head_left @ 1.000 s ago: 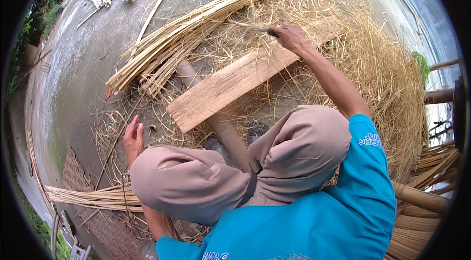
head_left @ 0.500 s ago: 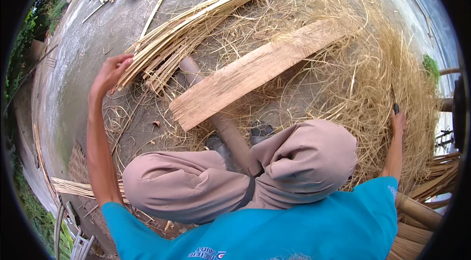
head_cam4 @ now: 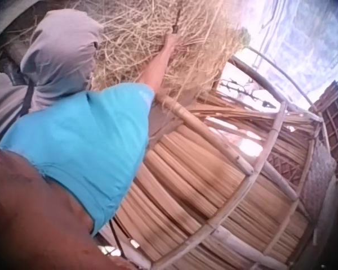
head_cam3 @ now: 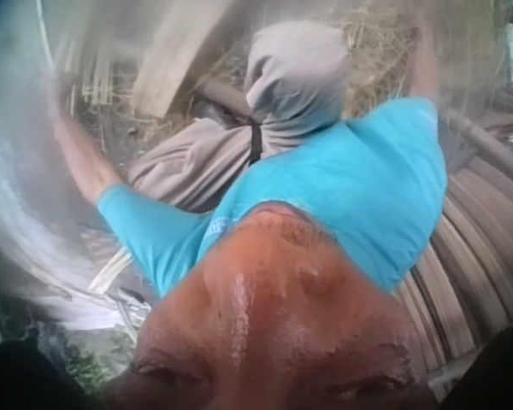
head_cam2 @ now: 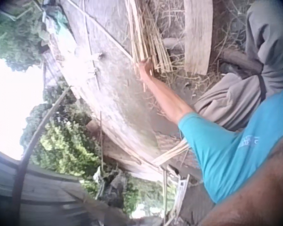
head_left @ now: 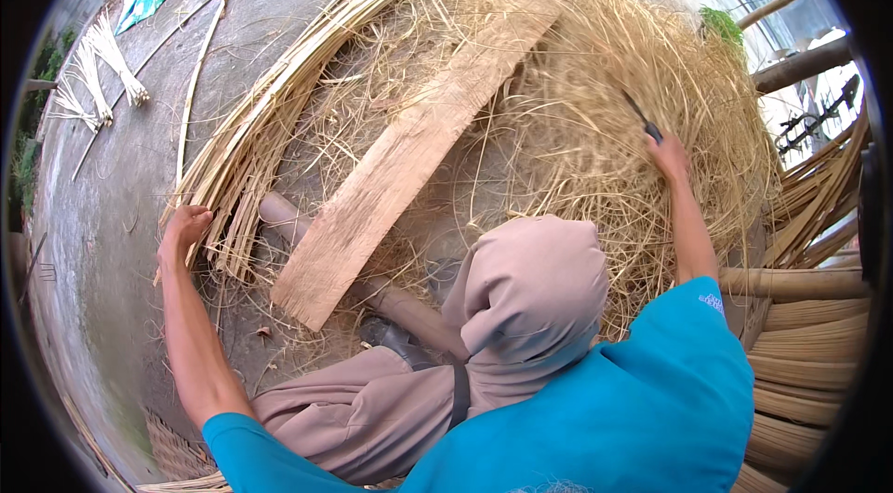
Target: The person sits on the ground and uses a knife to split long bamboo stalks into thin strips. They hold the stalks against a wooden board and repeatedly strike them with the knife to separate the fibers, then gather the resulting strips.
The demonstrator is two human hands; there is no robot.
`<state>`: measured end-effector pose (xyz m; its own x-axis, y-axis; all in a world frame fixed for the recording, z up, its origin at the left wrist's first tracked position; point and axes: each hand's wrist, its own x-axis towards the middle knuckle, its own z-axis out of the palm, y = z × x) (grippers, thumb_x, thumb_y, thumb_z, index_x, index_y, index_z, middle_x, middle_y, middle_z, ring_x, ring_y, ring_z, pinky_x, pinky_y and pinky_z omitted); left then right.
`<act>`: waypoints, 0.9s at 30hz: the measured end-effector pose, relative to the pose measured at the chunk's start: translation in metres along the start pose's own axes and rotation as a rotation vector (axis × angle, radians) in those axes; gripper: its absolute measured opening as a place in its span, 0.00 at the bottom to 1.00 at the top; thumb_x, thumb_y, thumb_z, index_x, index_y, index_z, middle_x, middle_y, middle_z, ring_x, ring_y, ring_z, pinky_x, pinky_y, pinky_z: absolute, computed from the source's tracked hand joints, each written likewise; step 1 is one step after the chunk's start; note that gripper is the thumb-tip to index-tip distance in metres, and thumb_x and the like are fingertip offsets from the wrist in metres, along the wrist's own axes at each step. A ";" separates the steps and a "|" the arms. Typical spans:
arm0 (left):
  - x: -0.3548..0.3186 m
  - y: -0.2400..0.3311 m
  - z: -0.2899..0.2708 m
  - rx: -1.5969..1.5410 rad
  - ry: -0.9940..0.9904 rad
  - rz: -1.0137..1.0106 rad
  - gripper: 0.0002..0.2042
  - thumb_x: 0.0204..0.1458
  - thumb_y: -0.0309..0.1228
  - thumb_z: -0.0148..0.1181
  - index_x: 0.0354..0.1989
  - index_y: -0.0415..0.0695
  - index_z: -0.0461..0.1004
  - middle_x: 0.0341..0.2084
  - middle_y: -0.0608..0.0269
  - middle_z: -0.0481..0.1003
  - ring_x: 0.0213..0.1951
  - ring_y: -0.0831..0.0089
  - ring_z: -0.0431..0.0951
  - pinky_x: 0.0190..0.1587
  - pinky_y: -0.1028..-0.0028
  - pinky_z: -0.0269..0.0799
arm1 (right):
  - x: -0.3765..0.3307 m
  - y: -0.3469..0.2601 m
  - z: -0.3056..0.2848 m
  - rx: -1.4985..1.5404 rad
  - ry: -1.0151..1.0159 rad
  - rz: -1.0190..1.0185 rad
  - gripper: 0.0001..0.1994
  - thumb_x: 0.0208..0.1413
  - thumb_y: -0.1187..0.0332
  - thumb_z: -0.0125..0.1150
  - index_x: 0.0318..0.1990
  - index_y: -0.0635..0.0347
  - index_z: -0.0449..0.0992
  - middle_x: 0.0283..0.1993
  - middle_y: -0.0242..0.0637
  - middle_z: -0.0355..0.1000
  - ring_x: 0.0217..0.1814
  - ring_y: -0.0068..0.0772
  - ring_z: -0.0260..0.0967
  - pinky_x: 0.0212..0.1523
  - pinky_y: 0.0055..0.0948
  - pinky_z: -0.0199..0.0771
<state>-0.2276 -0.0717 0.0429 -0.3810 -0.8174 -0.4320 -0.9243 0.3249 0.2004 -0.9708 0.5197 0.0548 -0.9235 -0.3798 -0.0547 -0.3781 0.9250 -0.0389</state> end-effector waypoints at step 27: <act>0.033 -0.080 0.074 0.007 0.443 -0.098 0.43 0.53 0.40 0.70 0.75 0.45 0.53 0.70 0.36 0.58 0.73 0.43 0.54 0.75 0.54 0.50 | 0.141 -0.164 0.008 -0.435 0.155 -0.241 0.17 0.66 0.46 0.56 0.58 0.34 0.76 0.37 0.38 0.81 0.34 0.39 0.79 0.35 0.42 0.77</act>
<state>-0.1676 -0.0896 -0.0521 -0.2461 -0.9687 -0.0308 -0.9563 0.2375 0.1705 -1.0383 0.3140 0.0457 -0.7933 -0.6064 0.0539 -0.5429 0.7447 0.3881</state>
